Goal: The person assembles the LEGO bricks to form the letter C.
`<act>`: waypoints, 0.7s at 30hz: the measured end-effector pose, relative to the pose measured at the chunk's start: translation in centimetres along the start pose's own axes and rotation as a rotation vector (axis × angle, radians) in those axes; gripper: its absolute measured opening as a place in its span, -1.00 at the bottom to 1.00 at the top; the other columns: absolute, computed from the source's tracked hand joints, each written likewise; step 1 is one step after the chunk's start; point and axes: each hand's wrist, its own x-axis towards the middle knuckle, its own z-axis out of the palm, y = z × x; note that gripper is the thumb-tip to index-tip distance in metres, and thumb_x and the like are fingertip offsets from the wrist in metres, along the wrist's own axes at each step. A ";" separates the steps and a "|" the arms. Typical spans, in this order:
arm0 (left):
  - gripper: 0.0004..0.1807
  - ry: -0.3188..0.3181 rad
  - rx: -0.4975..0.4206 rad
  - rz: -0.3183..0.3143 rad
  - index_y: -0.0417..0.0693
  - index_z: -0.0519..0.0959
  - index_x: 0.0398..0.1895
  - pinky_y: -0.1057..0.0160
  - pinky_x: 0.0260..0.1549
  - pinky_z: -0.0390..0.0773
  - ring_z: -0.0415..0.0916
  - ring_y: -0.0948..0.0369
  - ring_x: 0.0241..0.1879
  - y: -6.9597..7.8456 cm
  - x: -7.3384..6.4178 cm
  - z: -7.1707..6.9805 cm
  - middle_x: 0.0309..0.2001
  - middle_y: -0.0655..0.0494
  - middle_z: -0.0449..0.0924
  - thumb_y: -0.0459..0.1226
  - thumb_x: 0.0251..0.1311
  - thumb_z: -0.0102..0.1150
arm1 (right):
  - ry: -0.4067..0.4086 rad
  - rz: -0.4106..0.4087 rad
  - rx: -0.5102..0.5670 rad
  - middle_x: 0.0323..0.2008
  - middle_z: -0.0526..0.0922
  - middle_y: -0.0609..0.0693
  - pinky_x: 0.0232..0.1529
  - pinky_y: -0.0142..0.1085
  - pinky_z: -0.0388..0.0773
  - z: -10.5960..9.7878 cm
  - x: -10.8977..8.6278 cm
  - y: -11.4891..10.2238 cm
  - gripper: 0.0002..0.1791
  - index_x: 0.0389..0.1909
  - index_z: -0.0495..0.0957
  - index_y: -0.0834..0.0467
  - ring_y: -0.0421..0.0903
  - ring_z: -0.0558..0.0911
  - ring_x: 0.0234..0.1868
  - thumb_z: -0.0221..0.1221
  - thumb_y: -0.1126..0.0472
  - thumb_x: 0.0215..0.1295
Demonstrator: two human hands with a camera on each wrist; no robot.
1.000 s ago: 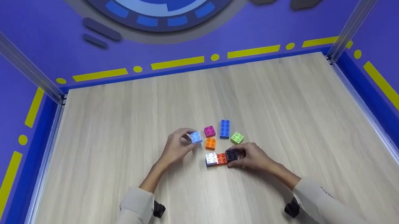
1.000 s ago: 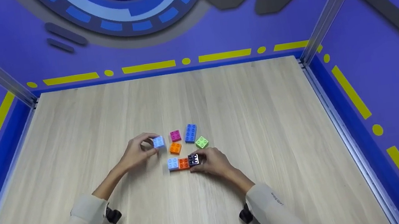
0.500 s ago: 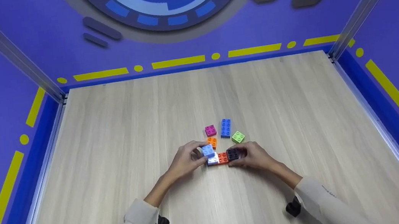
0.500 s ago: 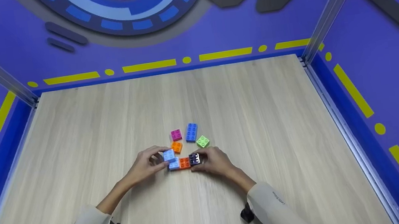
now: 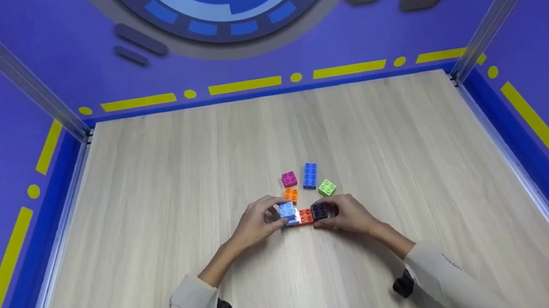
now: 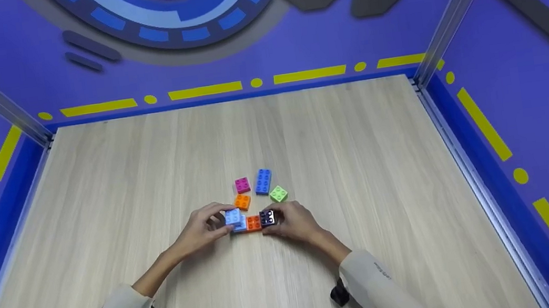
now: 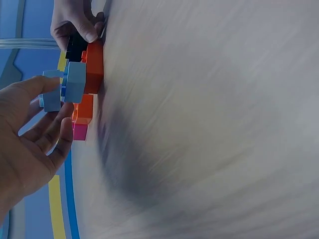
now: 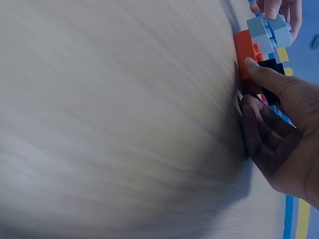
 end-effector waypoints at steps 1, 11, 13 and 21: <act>-0.56 -0.001 -0.001 0.002 -0.12 0.63 0.16 0.23 -0.17 0.65 0.67 0.11 -0.21 0.1 0.0 0.0 -0.09 -0.02 0.71 -0.33 0.19 0.41 | 0.001 -0.009 -0.008 -0.07 0.77 0.05 -0.06 -0.37 0.48 0.0 -0.1 0.0 -0.50 0.05 0.70 0.16 -0.15 0.60 -0.13 0.52 0.10 0.08; -0.56 -0.007 0.022 0.033 -0.13 0.63 0.16 0.09 -0.14 0.68 0.67 0.06 -0.20 0.3 -0.1 0.3 -0.03 -0.04 0.71 -0.32 0.18 0.43 | 0.042 -0.047 -0.085 -0.06 0.72 0.03 0.00 -0.23 0.54 0.4 -0.4 -0.4 -0.48 0.08 0.66 0.14 -0.12 0.60 -0.09 0.51 0.07 0.10; -0.56 -0.005 0.032 0.037 -0.14 0.63 0.15 0.10 -0.12 0.67 0.67 0.06 -0.19 0.3 0.0 0.4 -0.04 -0.04 0.71 -0.33 0.18 0.43 | 0.056 -0.060 -0.097 -0.03 0.69 0.03 0.00 -0.21 0.54 0.3 -0.5 -0.5 -0.43 0.11 0.65 0.13 -0.11 0.59 -0.08 0.53 0.06 0.06; -0.54 -0.031 0.082 0.024 -0.12 0.63 0.19 0.12 -0.07 0.65 0.65 0.07 -0.12 0.6 0.2 0.4 0.03 -0.03 0.70 -0.33 0.20 0.41 | 0.082 -0.150 -0.032 0.06 0.71 0.09 0.10 -0.20 0.55 0.6 -0.5 -0.4 -0.42 0.14 0.64 0.17 -0.02 0.63 0.04 0.53 0.14 0.06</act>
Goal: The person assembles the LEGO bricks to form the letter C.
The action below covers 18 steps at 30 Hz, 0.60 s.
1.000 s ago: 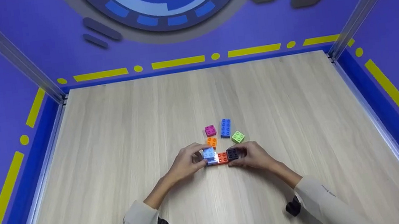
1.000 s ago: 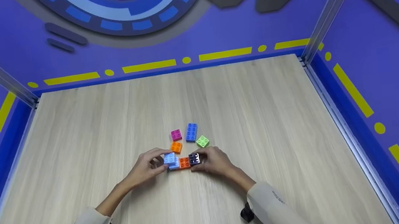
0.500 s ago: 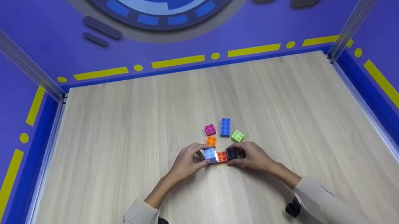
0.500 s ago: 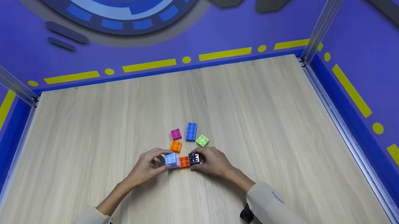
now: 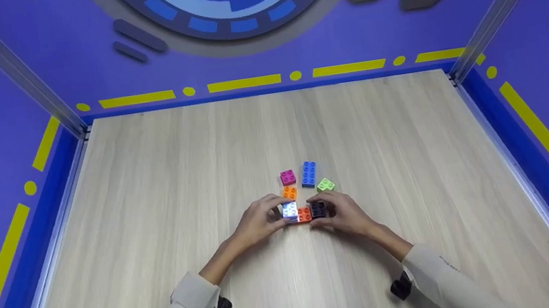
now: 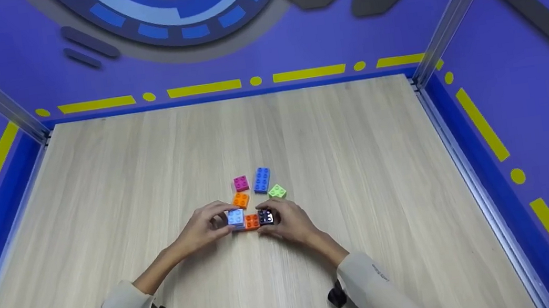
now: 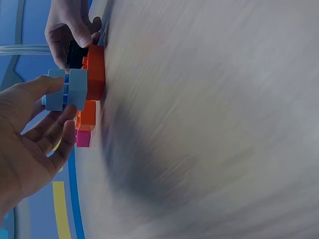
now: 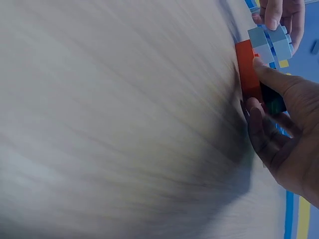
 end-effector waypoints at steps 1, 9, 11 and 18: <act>-0.53 -0.001 0.005 -0.002 -0.12 0.63 0.20 0.12 -0.06 0.65 0.65 0.08 -0.11 0.0 0.0 0.0 0.03 -0.03 0.70 -0.33 0.19 0.41 | -0.005 0.004 0.012 0.04 0.72 0.08 0.09 -0.22 0.55 0.0 0.0 0.1 -0.45 0.13 0.65 0.17 -0.03 0.64 0.02 0.52 0.14 0.08; -0.52 -0.011 0.012 0.015 -0.12 0.64 0.19 0.10 -0.05 0.66 0.66 0.07 -0.12 0.1 -0.1 -0.2 -0.01 -0.03 0.72 -0.31 0.17 0.43 | -0.013 0.081 0.054 -0.09 0.75 0.07 -0.09 -0.39 0.52 -0.1 0.0 0.0 -0.52 0.05 0.68 0.18 -0.15 0.60 -0.16 0.51 0.17 0.07; -0.53 -0.006 0.006 0.016 -0.12 0.65 0.18 0.09 -0.07 0.67 0.67 0.07 -0.13 0.1 -0.1 -0.2 -0.02 -0.03 0.72 -0.32 0.16 0.44 | -0.018 0.091 0.062 -0.08 0.75 0.07 -0.05 -0.37 0.52 -0.1 0.1 -0.1 -0.51 0.05 0.68 0.18 -0.13 0.61 -0.13 0.52 0.17 0.07; -0.52 0.006 0.038 0.003 -0.11 0.66 0.17 0.20 -0.13 0.67 0.67 0.12 -0.18 0.0 -0.1 -0.2 -0.05 -0.01 0.74 -0.28 0.15 0.46 | -0.028 0.115 0.101 -0.10 0.74 0.08 -0.07 -0.39 0.53 0.0 0.4 -0.1 -0.52 0.03 0.68 0.19 -0.11 0.60 -0.14 0.52 0.20 0.05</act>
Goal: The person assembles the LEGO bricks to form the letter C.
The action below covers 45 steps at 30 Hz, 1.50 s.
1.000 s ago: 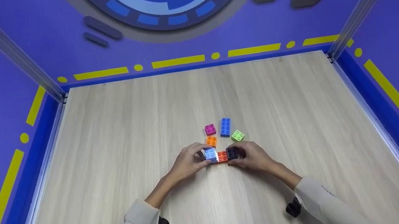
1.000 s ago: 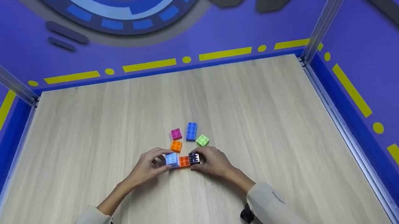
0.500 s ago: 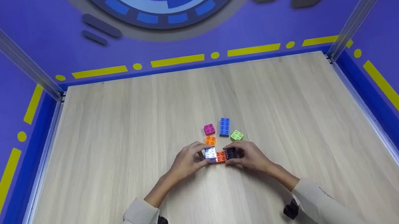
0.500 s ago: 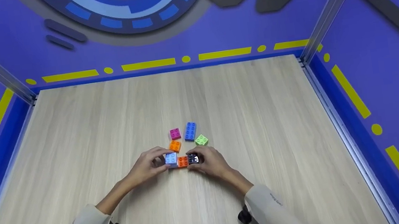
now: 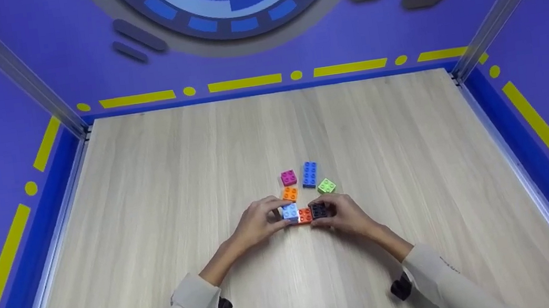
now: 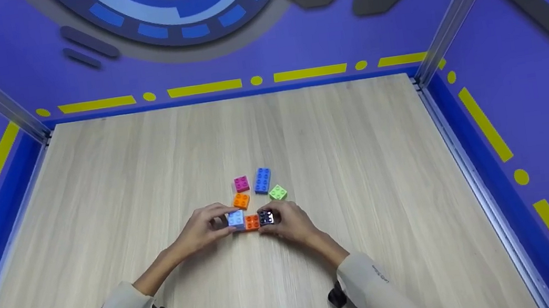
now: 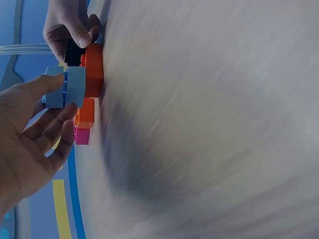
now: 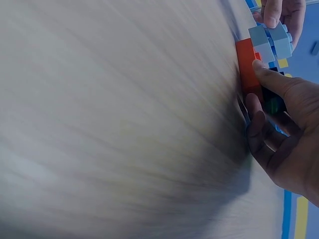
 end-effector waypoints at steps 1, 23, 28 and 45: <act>-0.53 0.002 0.013 -0.002 -0.10 0.66 0.17 0.23 -0.16 0.66 0.66 0.13 -0.21 0.0 0.1 -0.1 -0.07 0.00 0.74 -0.27 0.15 0.46 | 0.001 0.004 0.005 -0.11 0.74 0.07 -0.09 -0.40 0.53 0.0 0.1 0.0 -0.52 0.03 0.68 0.18 -0.12 0.60 -0.16 0.52 0.20 0.05; -0.52 -0.019 0.056 -0.023 -0.06 0.70 0.09 0.37 -0.32 0.52 0.62 0.13 -0.28 -0.1 0.6 0.2 -0.20 0.09 0.67 -0.28 0.03 0.55 | -0.021 0.009 0.035 -0.11 0.73 0.08 -0.28 -0.43 0.58 0.0 0.1 0.0 -0.51 0.03 0.69 0.17 -0.18 0.61 -0.28 0.52 0.18 0.04; -0.49 -0.095 0.084 0.045 -0.04 0.61 0.22 0.35 -0.24 0.56 0.59 0.18 -0.23 -0.4 0.5 -0.6 -0.08 0.09 0.67 -0.09 0.22 0.41 | -0.012 0.005 0.002 -0.11 0.73 0.09 -0.28 -0.43 0.58 0.0 0.0 0.1 -0.51 0.05 0.69 0.17 -0.20 0.61 -0.29 0.52 0.15 0.06; -0.65 0.045 -0.027 0.001 -0.21 0.69 0.05 0.09 -0.09 0.67 0.65 0.01 -0.13 -3.2 4.4 0.0 -0.01 -0.10 0.68 -0.39 0.18 0.39 | 0.016 0.010 -0.018 -0.13 0.76 0.07 -0.11 -0.38 0.55 0.1 0.0 -0.1 -0.51 0.01 0.70 0.18 -0.13 0.63 -0.18 0.54 0.16 0.02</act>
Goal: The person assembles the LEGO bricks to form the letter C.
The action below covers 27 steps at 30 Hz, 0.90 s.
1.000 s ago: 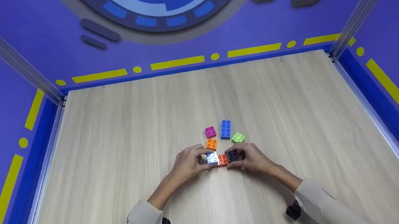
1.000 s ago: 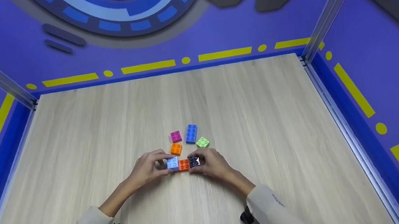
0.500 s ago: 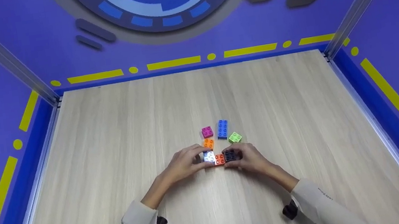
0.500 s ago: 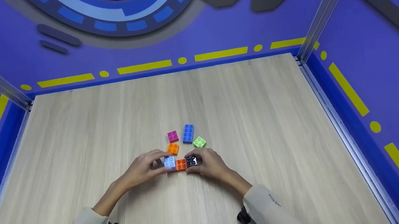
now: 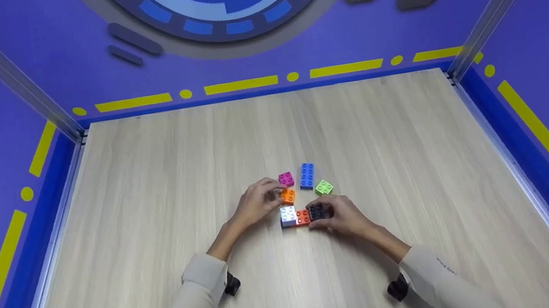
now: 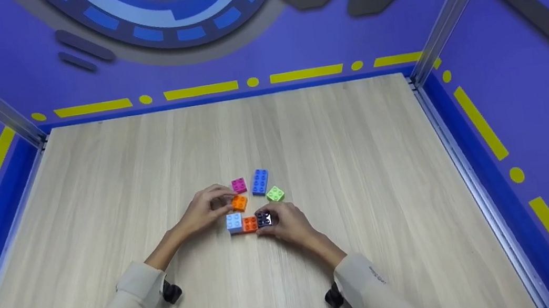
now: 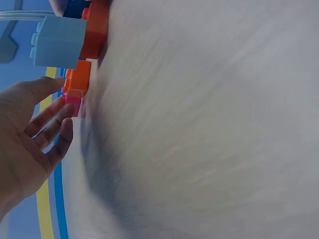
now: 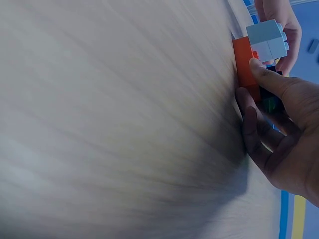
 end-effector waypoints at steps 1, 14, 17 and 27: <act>-0.64 -0.013 -0.006 -0.012 -0.21 0.69 0.06 0.10 -0.10 0.66 0.64 0.01 -0.13 0.0 0.1 0.2 -0.01 -0.10 0.68 -0.38 0.17 0.40 | 0.000 0.000 0.000 -0.13 0.76 0.07 -0.10 -0.38 0.55 0.0 0.0 0.0 -0.51 0.01 0.70 0.18 -0.13 0.63 -0.17 0.54 0.16 0.03; -0.60 -0.028 0.050 -0.102 -0.17 0.69 0.07 0.31 -0.24 0.50 0.53 0.11 -0.21 -0.5 -0.3 0.4 -0.11 -0.02 0.62 -0.40 0.11 0.42 | -0.001 0.007 0.000 -0.12 0.77 0.07 -0.07 -0.34 0.56 0.2 0.0 0.1 -0.52 0.01 0.70 0.16 -0.10 0.65 -0.15 0.54 0.14 0.03; -0.60 -0.010 0.056 -0.117 -0.17 0.69 0.04 0.24 -0.20 0.52 0.54 0.12 -0.19 -0.9 -0.7 -0.2 -0.09 -0.01 0.64 -0.38 0.07 0.46 | -0.003 0.013 -0.008 -0.11 0.77 0.05 -0.05 -0.31 0.57 0.2 0.0 0.1 -0.52 -0.01 0.71 0.15 -0.09 0.66 -0.13 0.54 0.13 0.02; -0.61 0.068 -0.080 -0.189 -0.18 0.64 0.08 0.36 -0.38 0.62 0.65 0.15 -0.26 -1.0 -2.3 -2.7 0.05 -0.10 0.71 -0.39 0.17 0.43 | -0.005 0.000 -0.007 -0.07 0.76 0.06 0.00 -0.25 0.57 0.1 0.0 -0.2 -0.55 0.00 0.69 0.15 -0.09 0.64 -0.08 0.52 0.15 0.07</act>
